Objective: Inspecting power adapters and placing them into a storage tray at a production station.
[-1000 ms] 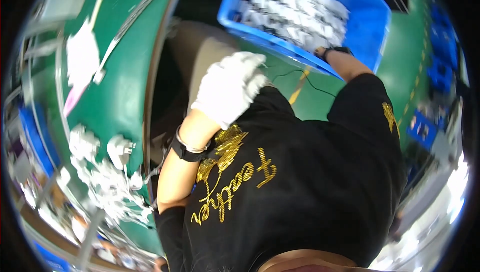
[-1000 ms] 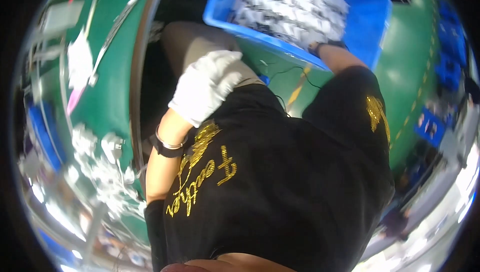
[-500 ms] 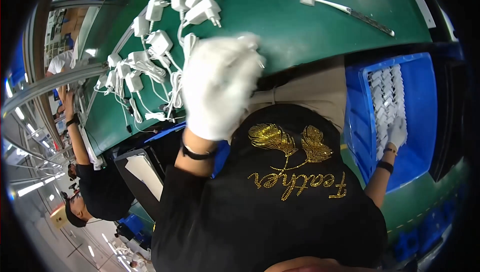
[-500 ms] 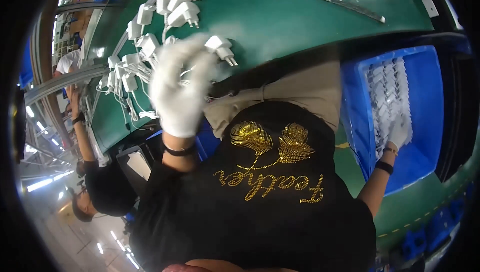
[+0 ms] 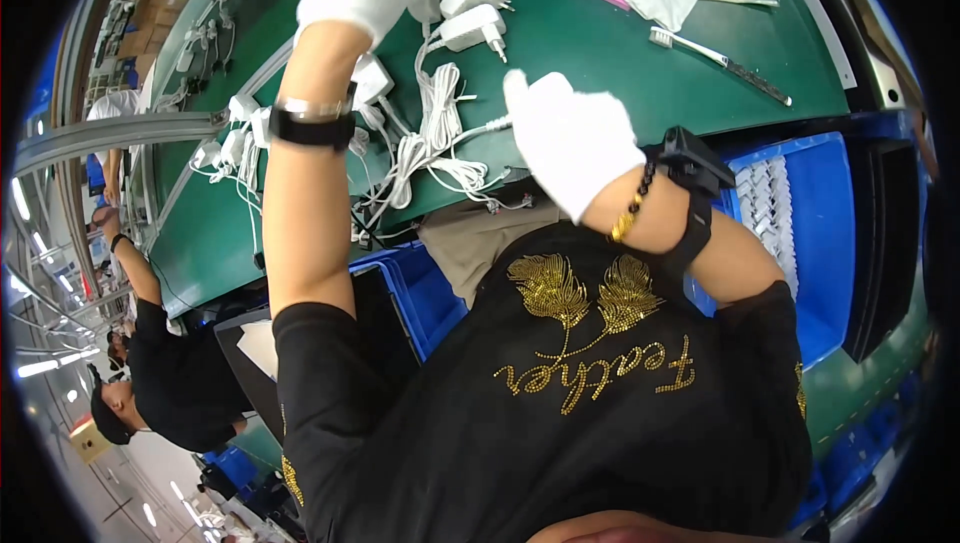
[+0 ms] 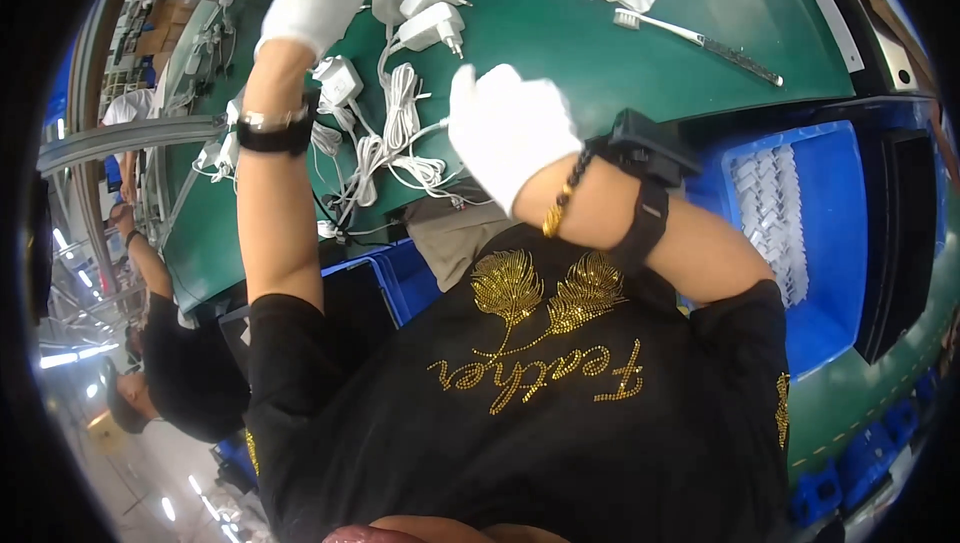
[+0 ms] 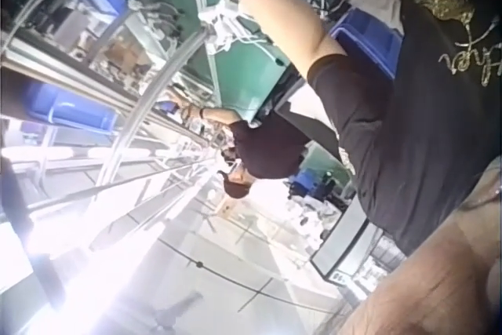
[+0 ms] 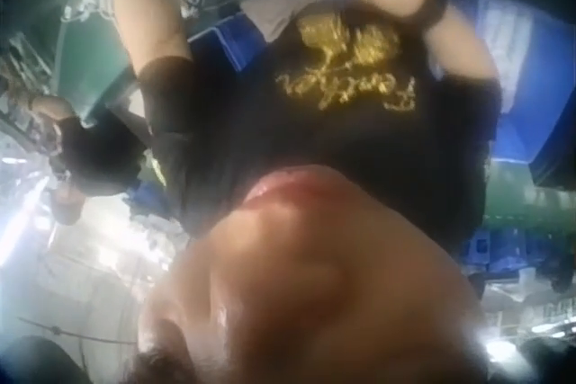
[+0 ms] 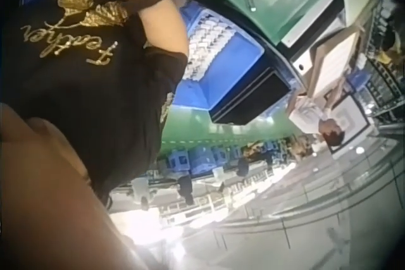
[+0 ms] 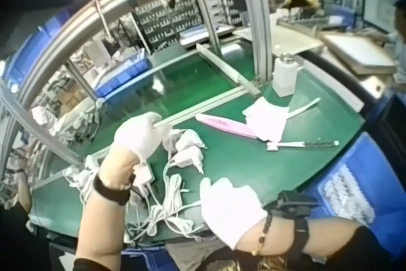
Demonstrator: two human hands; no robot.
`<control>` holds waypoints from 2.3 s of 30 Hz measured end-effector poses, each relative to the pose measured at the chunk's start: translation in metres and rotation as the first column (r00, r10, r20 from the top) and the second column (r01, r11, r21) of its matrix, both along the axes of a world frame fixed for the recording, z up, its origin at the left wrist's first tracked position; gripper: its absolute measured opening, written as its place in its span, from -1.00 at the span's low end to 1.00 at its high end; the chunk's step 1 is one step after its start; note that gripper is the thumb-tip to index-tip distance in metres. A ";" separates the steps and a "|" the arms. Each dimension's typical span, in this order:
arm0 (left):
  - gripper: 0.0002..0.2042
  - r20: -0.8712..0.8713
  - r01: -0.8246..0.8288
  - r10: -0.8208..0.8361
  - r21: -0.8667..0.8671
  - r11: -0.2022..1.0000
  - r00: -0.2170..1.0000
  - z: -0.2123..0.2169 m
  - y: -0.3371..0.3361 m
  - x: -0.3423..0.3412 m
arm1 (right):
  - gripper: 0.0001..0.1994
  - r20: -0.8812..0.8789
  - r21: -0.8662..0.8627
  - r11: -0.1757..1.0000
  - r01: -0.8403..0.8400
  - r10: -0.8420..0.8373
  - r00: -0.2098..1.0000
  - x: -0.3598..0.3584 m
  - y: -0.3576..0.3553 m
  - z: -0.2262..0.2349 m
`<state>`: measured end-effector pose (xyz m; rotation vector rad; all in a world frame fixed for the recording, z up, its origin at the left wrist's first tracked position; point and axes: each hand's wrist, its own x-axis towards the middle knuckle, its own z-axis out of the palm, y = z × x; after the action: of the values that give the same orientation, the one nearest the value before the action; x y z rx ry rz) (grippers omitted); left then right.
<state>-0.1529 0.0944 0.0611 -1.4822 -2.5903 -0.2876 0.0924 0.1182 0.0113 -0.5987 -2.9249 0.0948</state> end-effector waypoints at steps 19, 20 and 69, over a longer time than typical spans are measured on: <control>-0.66 0.738 -0.386 -0.611 0.673 0.631 0.287 -0.016 -0.075 0.116 | -0.62 -0.649 -0.657 0.043 -0.753 -0.541 0.535 0.029 0.020 -0.040; -0.65 0.749 -0.434 -0.632 0.645 0.629 0.197 -0.025 -0.077 0.123 | -0.63 -0.616 -0.603 -0.063 -0.796 -0.597 0.514 0.032 0.020 -0.037; -0.23 0.851 -0.361 -0.513 0.517 0.777 0.114 -0.072 -0.080 0.198 | -0.27 -0.447 -0.846 0.004 -0.534 -0.552 0.704 0.073 0.014 -0.038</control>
<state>0.0447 0.0142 -0.0106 -1.2228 -2.3637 -2.8400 0.1651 0.1317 -0.0263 -0.4524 -1.4136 2.1011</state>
